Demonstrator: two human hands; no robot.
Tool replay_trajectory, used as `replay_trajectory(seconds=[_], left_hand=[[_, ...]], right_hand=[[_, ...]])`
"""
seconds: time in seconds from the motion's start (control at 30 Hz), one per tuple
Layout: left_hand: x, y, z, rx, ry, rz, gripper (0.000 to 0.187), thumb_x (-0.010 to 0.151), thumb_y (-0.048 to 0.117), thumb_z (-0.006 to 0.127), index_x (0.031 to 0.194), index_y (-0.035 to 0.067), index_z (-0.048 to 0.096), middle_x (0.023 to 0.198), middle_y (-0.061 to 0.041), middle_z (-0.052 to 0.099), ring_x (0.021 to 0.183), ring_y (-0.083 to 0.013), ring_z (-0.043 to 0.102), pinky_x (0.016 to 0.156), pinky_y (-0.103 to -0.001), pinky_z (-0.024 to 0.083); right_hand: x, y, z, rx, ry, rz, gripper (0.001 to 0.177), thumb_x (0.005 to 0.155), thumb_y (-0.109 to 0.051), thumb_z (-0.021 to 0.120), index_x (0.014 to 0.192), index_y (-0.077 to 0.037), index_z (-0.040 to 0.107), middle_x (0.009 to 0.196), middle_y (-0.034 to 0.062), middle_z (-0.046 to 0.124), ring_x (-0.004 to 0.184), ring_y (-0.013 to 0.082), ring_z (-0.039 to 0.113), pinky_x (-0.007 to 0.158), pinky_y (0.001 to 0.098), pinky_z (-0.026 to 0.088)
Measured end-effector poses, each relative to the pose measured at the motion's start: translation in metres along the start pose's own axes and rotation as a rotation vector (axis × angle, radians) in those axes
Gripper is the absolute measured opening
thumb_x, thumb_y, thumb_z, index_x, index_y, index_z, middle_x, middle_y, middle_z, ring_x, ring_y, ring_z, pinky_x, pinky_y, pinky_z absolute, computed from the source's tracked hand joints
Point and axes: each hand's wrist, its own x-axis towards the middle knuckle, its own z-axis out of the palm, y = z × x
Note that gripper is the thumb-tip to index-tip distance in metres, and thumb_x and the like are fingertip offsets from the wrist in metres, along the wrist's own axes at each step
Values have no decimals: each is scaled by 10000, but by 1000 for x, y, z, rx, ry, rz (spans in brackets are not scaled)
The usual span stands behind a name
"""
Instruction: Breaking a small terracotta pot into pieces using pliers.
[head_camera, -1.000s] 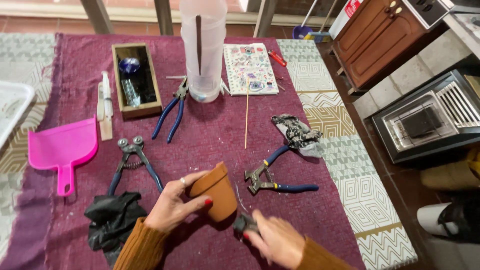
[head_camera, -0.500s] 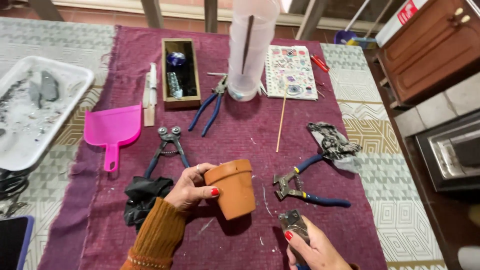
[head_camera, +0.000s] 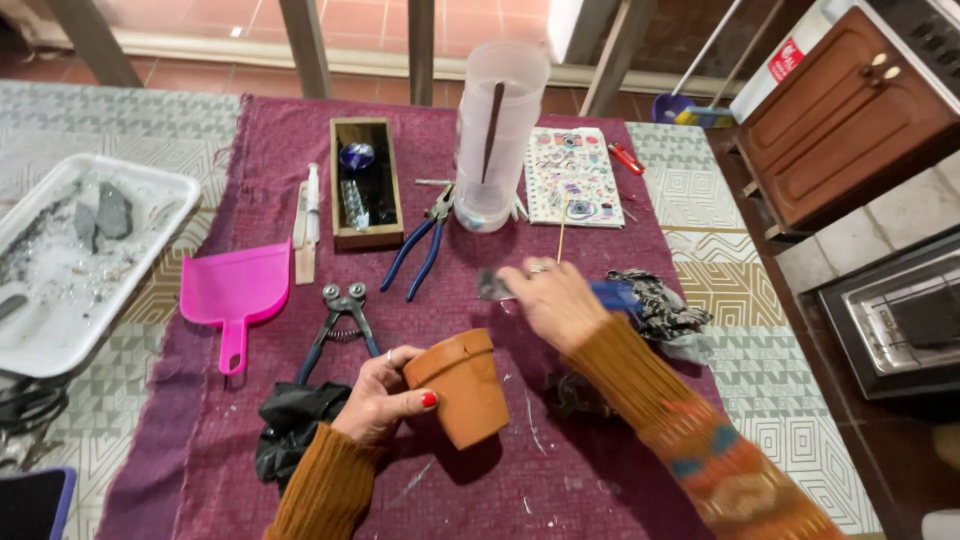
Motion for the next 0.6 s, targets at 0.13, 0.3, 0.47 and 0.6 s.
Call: replay_trajectory(seconds=[0.13, 0.3, 0.47, 0.6], left_hand=[[3, -5, -7, 119, 0, 8, 445, 762, -23, 828, 1177, -11, 666, 1021, -103, 750, 907, -185, 707, 821, -353, 578], [2, -7, -2, 158, 42, -2, 452, 744, -1, 821, 1173, 10, 679, 1000, -85, 758, 885, -176, 715, 779, -337, 586], [9, -14, -15, 219, 22, 18, 460, 758, 15, 825, 1195, 0, 681, 1013, -83, 757, 871, -162, 688, 747, -309, 551], [6, -13, -1, 254, 128, 58, 429, 785, 4, 802, 1199, -16, 692, 1002, -89, 736, 847, -173, 676, 729, -321, 556]], right_hand=[[40, -4, 30, -58, -26, -68, 334, 877, -174, 654, 1205, -182, 587, 1075, 110, 624, 1072, 324, 602, 848, 482, 473], [47, 13, 63, 176, 98, -96, 682, 804, -365, 791, 1375, -94, 533, 1117, 155, 581, 1060, 368, 547, 862, 494, 465], [44, 24, 68, 181, 105, -151, 725, 812, -316, 805, 1412, -44, 502, 1229, 174, 574, 1142, 370, 539, 932, 472, 467], [20, 53, 50, 178, 55, -183, 773, 767, -293, 844, 1388, -1, 489, 1377, 227, 538, 1288, 398, 488, 1049, 481, 407]])
